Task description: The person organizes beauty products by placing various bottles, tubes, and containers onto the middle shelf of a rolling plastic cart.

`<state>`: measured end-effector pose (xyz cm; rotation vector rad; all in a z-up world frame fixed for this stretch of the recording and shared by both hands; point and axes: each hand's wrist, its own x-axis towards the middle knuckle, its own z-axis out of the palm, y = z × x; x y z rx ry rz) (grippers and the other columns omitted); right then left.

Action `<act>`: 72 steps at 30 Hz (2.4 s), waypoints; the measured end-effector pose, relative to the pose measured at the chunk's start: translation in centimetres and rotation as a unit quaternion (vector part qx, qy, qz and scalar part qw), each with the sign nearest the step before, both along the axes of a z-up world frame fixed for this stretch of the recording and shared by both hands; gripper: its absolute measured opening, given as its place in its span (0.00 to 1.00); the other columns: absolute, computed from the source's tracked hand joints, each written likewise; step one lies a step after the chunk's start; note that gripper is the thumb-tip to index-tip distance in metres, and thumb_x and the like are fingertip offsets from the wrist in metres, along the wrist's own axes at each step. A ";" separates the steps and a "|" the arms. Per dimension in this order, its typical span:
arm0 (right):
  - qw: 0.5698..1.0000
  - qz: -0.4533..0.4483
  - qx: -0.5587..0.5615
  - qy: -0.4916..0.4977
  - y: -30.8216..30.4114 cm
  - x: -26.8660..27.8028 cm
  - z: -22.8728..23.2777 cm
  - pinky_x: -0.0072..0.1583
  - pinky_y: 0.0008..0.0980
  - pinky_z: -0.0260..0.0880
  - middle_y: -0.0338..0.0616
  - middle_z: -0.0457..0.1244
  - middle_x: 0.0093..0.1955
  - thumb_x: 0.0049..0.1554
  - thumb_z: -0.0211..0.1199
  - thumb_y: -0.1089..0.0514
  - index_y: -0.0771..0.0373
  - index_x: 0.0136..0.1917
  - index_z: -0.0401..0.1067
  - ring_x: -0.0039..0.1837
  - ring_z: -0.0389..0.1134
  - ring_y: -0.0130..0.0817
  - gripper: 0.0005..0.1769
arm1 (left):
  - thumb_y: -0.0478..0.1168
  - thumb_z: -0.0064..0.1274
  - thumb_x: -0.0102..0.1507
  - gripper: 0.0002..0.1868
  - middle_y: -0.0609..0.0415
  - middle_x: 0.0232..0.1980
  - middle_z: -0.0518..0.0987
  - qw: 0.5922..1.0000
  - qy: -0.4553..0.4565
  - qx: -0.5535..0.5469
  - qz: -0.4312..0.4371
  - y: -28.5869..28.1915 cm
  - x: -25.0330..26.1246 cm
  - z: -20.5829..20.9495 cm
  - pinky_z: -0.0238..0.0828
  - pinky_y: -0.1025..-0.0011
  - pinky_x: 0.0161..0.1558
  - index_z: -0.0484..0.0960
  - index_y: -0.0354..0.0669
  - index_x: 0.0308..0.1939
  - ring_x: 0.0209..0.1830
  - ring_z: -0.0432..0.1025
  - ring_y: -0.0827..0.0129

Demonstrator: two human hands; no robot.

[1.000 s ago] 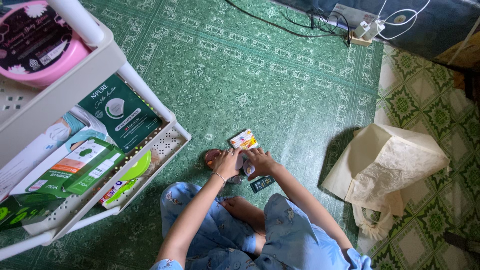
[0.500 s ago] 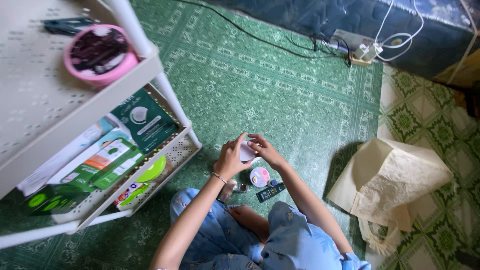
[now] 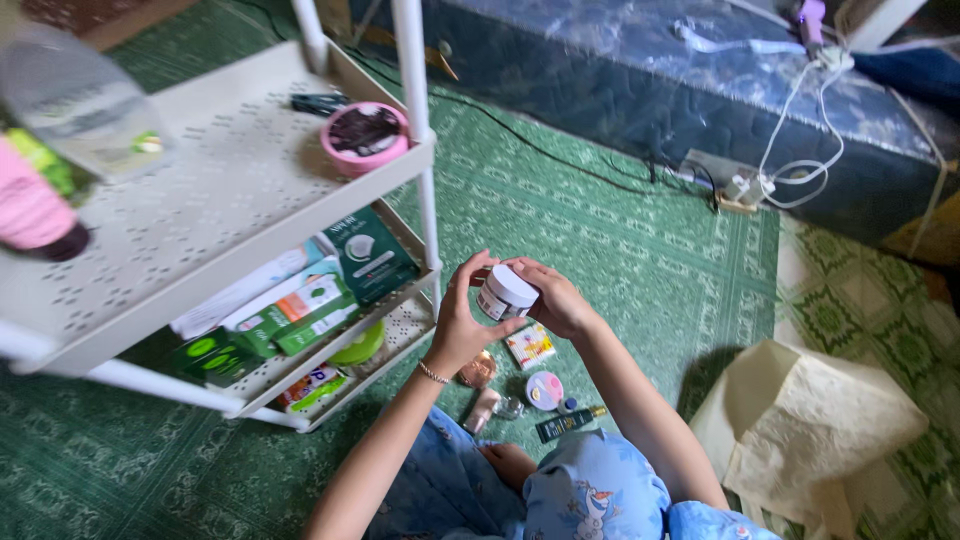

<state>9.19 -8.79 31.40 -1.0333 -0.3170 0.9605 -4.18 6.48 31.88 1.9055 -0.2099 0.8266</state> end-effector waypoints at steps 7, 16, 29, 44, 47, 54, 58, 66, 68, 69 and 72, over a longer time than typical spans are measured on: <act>0.975 0.160 0.123 -0.095 2.5 -4.7 11.8 0.69 0.39 0.67 0.49 0.63 0.68 0.62 0.61 0.40 0.64 0.74 0.61 0.69 0.66 0.38 0.36 | 0.44 0.75 0.55 0.55 0.45 0.66 0.73 0.981 -0.139 0.003 0.137 0.4 -4.0 5.9 0.72 0.59 0.66 0.55 0.38 0.76 0.64 0.73 0.55; 0.830 0.150 0.011 -0.538 7.5 -7.0 21.9 0.75 0.32 0.60 0.46 0.61 0.69 0.48 0.77 0.56 0.64 0.73 0.61 0.73 0.61 0.31 0.44 | 0.51 0.72 0.56 0.51 0.39 0.69 0.69 0.927 -0.205 0.155 0.274 3.5 -8.2 11.3 0.58 0.47 0.73 0.58 0.33 0.72 0.72 0.61 0.42; 0.784 0.027 -0.224 -0.579 22.4 -7.7 28.3 0.50 0.38 0.78 0.48 0.69 0.50 0.36 0.75 0.34 0.54 0.68 0.70 0.51 0.74 0.38 0.50 | 0.48 0.61 0.66 0.31 0.49 0.61 0.78 0.739 -0.025 0.404 0.539 12.0 -13.1 15.1 0.54 0.45 0.73 0.74 0.40 0.69 0.68 0.67 0.56; 0.637 -0.145 -0.190 -0.733 32.4 -5.4 21.0 0.54 0.49 0.73 0.74 0.62 0.54 0.35 0.84 0.42 0.71 0.55 0.70 0.53 0.70 0.67 0.44 | 0.45 0.61 0.62 0.18 0.55 0.50 0.78 0.745 -0.027 0.391 0.540 11.7 -13.2 15.9 0.61 0.54 0.61 0.81 0.43 0.53 0.49 0.69 0.62; 0.623 -0.160 -0.133 -0.754 33.3 -3.9 20.5 0.53 0.47 0.73 0.76 0.62 0.50 0.32 0.86 0.48 0.75 0.45 0.72 0.51 0.69 0.68 0.38 | 0.46 0.62 0.63 0.17 0.56 0.50 0.78 0.741 -0.024 0.393 0.544 11.8 -13.2 15.8 0.61 0.54 0.61 0.81 0.44 0.53 0.49 0.69 0.63; 0.650 -0.150 -0.065 -0.742 35.0 -1.5 18.9 0.48 0.43 0.74 0.60 0.69 0.38 0.40 0.73 0.65 0.70 0.39 0.76 0.44 0.73 0.56 0.12 | 0.46 0.62 0.63 0.17 0.56 0.51 0.78 0.742 -0.040 0.388 0.546 12.0 -13.0 15.4 0.61 0.55 0.61 0.82 0.44 0.53 0.49 0.69 0.63; 0.670 -0.155 -0.088 -0.721 35.8 -1.8 19.2 0.45 0.41 0.75 0.61 0.68 0.35 0.39 0.72 0.66 0.69 0.35 0.76 0.41 0.74 0.54 0.09 | 0.46 0.62 0.63 0.17 0.56 0.51 0.79 0.734 -0.039 0.393 0.553 12.0 -12.9 15.3 0.61 0.55 0.60 0.82 0.44 0.53 0.49 0.69 0.63; 0.667 -0.157 -0.077 -0.724 37.3 -1.7 18.8 0.46 0.42 0.74 0.61 0.68 0.33 0.39 0.75 0.63 0.70 0.33 0.76 0.39 0.73 0.54 0.10 | 0.46 0.62 0.63 0.18 0.56 0.51 0.78 0.739 -0.034 0.395 0.545 12.1 -12.9 15.2 0.62 0.55 0.59 0.82 0.44 0.54 0.50 0.69 0.63; 0.666 -0.157 -0.070 -0.726 37.4 -1.2 18.7 0.47 0.41 0.75 0.59 0.69 0.34 0.42 0.70 0.66 0.67 0.34 0.79 0.39 0.73 0.52 0.04 | 0.46 0.62 0.63 0.18 0.56 0.51 0.78 0.739 -0.038 0.395 0.544 12.1 -12.9 15.2 0.62 0.55 0.59 0.81 0.44 0.54 0.50 0.69 0.63; 0.664 -0.156 -0.061 -0.729 37.3 -1.0 18.8 0.48 0.40 0.76 0.58 0.69 0.35 0.46 0.65 0.68 0.65 0.35 0.81 0.40 0.74 0.50 0.05 | 0.46 0.62 0.62 0.19 0.56 0.51 0.78 0.740 -0.041 0.393 0.544 12.1 -12.9 15.3 0.62 0.54 0.59 0.81 0.44 0.54 0.50 0.69 0.63; 0.637 -0.187 -0.020 -0.748 35.3 -0.9 19.8 0.47 0.40 0.75 0.58 0.69 0.36 0.45 0.62 0.70 0.65 0.39 0.81 0.40 0.74 0.51 0.10 | 0.46 0.62 0.63 0.18 0.55 0.51 0.78 0.738 -0.040 0.398 0.544 11.9 -13.0 15.6 0.61 0.55 0.59 0.81 0.43 0.54 0.50 0.69 0.62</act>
